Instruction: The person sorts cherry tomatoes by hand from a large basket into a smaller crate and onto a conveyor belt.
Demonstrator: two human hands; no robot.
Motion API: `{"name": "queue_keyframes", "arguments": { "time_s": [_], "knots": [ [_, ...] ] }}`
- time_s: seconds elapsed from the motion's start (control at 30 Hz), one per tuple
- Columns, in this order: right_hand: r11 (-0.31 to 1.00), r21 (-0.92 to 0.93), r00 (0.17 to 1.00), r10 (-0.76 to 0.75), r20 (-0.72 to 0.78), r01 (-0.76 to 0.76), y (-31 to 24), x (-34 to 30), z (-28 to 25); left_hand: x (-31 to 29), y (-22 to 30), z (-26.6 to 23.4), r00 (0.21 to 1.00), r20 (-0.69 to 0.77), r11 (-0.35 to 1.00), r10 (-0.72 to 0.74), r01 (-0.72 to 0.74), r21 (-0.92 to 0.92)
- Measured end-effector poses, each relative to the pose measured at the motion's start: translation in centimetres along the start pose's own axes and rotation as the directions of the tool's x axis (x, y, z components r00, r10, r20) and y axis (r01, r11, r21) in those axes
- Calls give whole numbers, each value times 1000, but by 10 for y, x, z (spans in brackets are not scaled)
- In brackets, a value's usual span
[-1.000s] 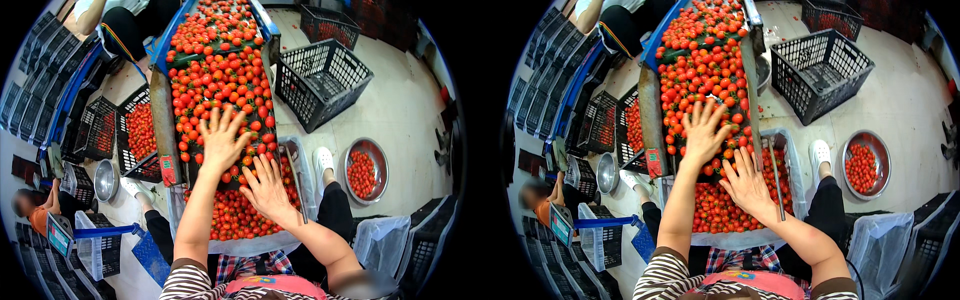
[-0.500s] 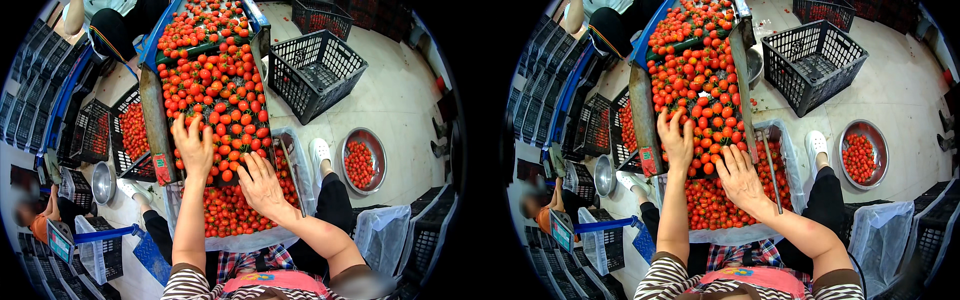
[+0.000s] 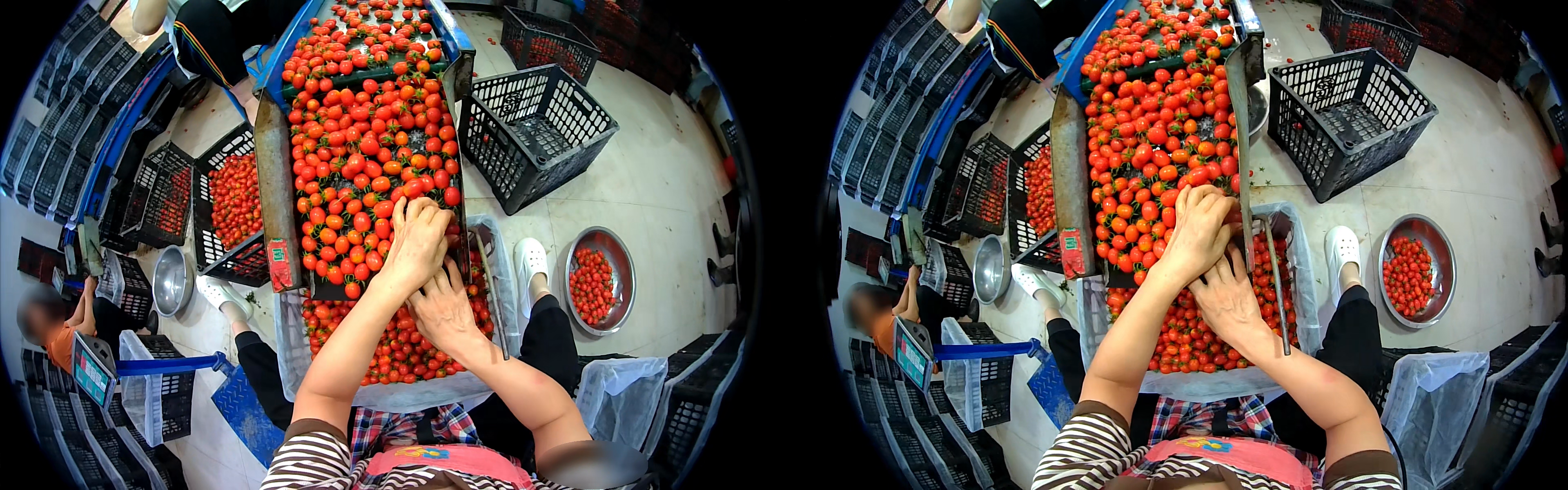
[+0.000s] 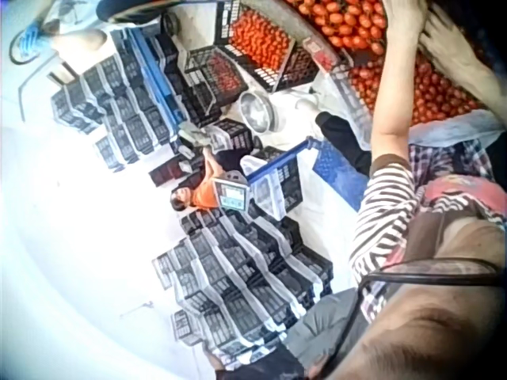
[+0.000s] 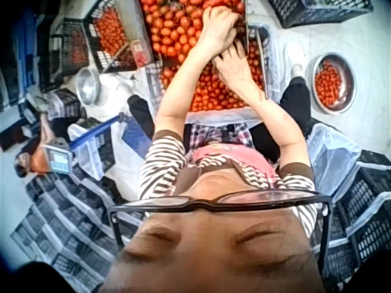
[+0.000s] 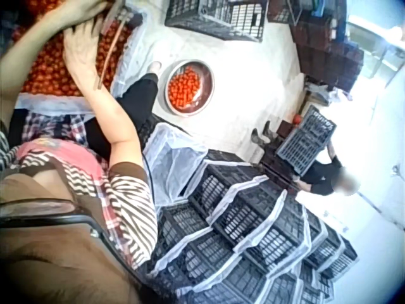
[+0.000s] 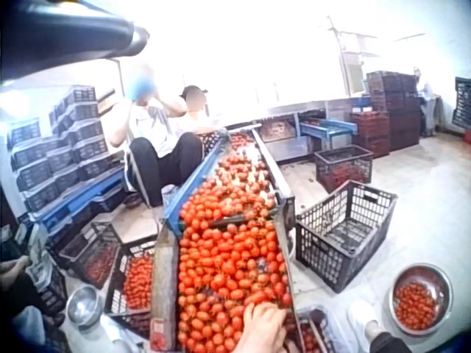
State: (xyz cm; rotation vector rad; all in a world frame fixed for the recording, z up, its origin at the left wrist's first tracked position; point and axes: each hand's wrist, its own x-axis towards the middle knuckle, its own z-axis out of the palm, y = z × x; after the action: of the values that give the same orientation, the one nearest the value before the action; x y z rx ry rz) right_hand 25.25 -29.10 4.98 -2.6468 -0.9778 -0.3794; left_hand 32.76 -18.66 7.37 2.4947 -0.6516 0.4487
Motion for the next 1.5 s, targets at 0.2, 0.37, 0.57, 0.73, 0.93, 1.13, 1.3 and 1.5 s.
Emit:
{"name": "queue_keyframes", "arguments": {
  "time_s": [0.2,0.37,0.57,0.73,0.93,1.13,1.3,1.5],
  "knots": [
    [998,-55,995,-46,-84,42,0,-2,4,-1,10,-12,980,196,988,-36,5,152],
    [998,-53,998,-35,-54,32,2,-7,3,7,16,-12,946,321,961,-54,-38,275],
    [999,-12,998,47,44,-47,-1,-2,0,-3,5,-14,999,-32,1000,-16,15,-25],
    [988,121,993,105,-60,-97,-4,5,-5,34,-59,-40,899,-393,864,-192,345,367],
    [961,210,979,197,-57,-181,-1,3,-3,11,-68,-36,937,-89,887,-337,347,304],
    [962,207,983,185,-2,-180,-2,2,-2,-35,-67,-42,919,-192,935,-343,354,24],
    [980,152,992,128,-12,-125,-5,1,-2,-48,-65,-42,878,-262,914,-400,363,-179],
    [981,164,992,115,-53,-104,-4,4,-5,-47,-57,-45,869,-332,929,-367,357,-92]
  ]
}}
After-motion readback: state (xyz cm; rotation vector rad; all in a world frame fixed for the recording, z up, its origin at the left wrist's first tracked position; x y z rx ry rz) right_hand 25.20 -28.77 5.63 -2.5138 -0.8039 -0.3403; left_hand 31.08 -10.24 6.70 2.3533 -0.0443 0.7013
